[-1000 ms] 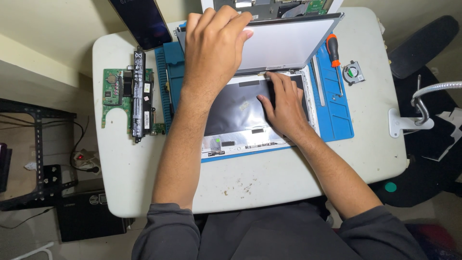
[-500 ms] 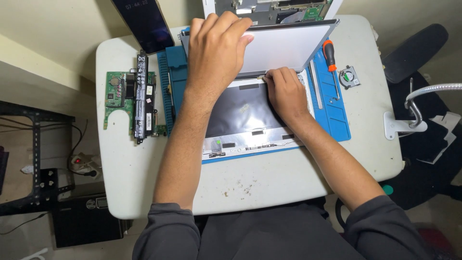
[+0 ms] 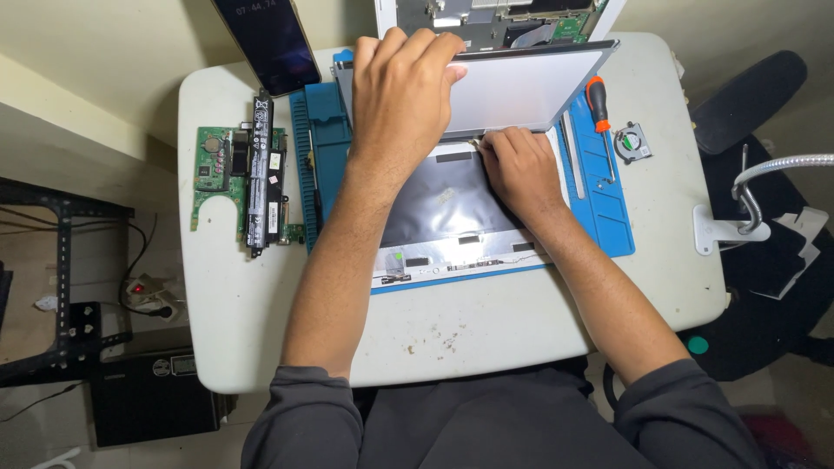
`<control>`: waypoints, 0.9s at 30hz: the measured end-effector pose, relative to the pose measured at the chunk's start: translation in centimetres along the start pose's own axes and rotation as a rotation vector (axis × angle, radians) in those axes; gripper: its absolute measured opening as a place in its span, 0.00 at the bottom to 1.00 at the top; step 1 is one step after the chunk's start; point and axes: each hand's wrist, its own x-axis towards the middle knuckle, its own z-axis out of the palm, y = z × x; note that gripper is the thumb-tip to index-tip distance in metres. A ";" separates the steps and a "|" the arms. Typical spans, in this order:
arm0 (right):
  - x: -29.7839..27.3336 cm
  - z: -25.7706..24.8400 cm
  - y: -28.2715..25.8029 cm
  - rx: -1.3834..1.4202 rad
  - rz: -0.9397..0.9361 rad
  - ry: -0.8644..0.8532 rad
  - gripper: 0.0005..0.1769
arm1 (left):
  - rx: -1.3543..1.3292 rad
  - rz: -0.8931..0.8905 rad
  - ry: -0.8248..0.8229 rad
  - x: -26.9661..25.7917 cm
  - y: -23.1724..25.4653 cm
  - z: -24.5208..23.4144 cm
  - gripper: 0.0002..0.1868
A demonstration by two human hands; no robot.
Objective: Disassembling and repairing a laptop screen assembly using a screwdriver and manual prying.
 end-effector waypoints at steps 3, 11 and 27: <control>-0.1 0.3 0.3 -0.030 -0.004 -0.033 0.05 | 0.004 -0.016 -0.001 -0.1 0.2 0.0 0.09; -0.1 0.3 0.6 -0.067 -0.031 -0.036 0.05 | -0.026 -0.003 0.010 0.2 0.5 -0.7 0.07; 3.0 -1.7 -2.6 1.009 1.353 -0.109 0.20 | -0.037 -0.027 0.034 0.5 1.4 -1.5 0.09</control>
